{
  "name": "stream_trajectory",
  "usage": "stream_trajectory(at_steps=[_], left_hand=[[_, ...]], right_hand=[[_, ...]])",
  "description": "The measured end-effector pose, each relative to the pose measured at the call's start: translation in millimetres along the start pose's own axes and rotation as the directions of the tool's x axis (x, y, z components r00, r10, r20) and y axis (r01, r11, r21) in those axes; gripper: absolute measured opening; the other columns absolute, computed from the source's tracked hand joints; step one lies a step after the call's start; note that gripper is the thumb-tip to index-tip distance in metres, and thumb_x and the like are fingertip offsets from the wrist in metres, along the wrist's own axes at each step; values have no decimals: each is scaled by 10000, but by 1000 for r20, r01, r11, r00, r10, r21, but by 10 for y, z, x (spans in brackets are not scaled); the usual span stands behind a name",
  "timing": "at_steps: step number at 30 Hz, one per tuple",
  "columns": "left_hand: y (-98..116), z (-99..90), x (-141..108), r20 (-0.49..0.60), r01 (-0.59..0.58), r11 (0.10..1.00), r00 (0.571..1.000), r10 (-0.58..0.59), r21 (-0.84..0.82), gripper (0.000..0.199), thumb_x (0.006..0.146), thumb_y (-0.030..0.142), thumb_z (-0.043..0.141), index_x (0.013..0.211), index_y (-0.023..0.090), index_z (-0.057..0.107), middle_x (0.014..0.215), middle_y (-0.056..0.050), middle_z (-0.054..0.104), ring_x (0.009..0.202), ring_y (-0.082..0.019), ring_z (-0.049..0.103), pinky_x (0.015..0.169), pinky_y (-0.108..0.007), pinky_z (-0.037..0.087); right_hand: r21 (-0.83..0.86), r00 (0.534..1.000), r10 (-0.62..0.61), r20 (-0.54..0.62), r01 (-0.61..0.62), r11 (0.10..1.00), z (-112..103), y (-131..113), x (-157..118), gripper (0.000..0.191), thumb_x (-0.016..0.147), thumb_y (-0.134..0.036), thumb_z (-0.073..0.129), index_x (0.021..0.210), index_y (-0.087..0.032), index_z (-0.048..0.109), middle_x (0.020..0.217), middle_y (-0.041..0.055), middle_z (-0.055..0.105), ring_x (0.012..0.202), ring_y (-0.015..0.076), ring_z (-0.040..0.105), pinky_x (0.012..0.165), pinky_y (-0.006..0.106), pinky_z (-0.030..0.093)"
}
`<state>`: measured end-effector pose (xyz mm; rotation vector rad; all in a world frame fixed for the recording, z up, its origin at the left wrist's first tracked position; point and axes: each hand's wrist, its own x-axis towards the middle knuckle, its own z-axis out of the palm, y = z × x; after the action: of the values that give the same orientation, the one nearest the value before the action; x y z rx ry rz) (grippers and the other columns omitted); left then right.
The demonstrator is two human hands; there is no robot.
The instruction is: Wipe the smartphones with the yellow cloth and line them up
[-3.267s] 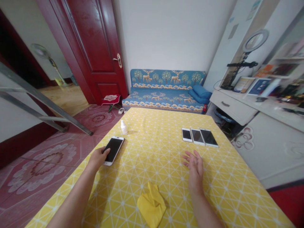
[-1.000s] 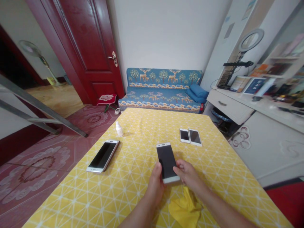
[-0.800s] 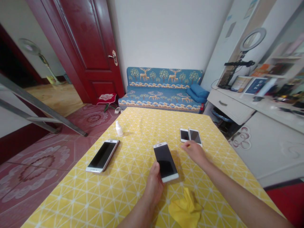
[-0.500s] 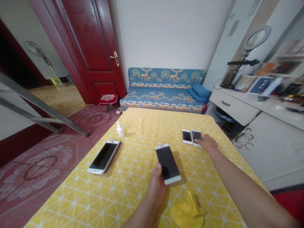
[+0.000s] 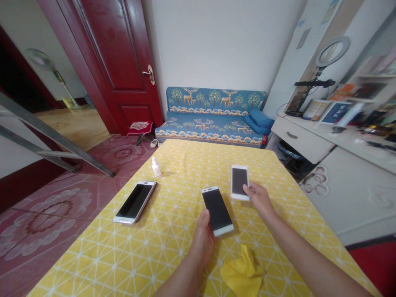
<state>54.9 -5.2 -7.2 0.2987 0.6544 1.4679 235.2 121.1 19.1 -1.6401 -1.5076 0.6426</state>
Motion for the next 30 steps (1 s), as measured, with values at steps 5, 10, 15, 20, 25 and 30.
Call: stream_trajectory(at_steps=[5,10,15,20,25,30], left_hand=[[29,43,-39,80,-15,999,997,11,40,393,832,432,603,1114,161,644,1142,-130,666,1039,-272,625,902,-400,467],[24,21,-40,30,-21,997,999,19,80,457,763,363,700,1174,186,612,1096,-117,682,939,-246,659,855,-372,480],[7,-2,-26,1,-23,995,1000,23,97,528,765,355,698,1252,205,560,1120,-121,671,942,-240,652,831,-371,492],[-7,-7,-9,-24,4,995,1000,-1,101,541,742,357,720,1242,215,570,1092,-117,678,898,-237,659,780,-355,506],[-2,-3,-13,-18,9,995,1000,-7,103,532,737,375,722,1227,221,583,1098,-117,674,913,-241,656,807,-372,502],[-11,-22,-9,-46,5,994,999,0,112,516,733,379,724,1206,218,594,1127,-115,664,946,-245,646,824,-385,500]], right_hand=[[276,889,-208,407,98,956,230,-252,-722,262,790,-454,585,776,-198,639,661,3,642,617,170,585,564,252,425],[5,861,-201,467,225,974,226,-435,-686,301,836,-403,519,621,-198,567,610,3,604,592,157,560,557,250,396],[-540,971,-26,236,154,827,161,-428,27,257,845,-428,547,899,-188,622,983,95,655,919,233,632,778,311,444],[-654,984,171,49,-98,750,221,-283,600,662,753,-560,612,1193,-74,519,1220,276,518,1066,378,593,830,457,466],[-632,964,257,67,-158,758,240,-241,813,582,590,-533,757,1013,-153,631,1064,185,656,1054,363,612,843,426,473],[-507,956,275,102,-187,841,135,-195,779,369,505,-423,810,721,-182,635,828,125,702,935,353,653,728,386,491]])
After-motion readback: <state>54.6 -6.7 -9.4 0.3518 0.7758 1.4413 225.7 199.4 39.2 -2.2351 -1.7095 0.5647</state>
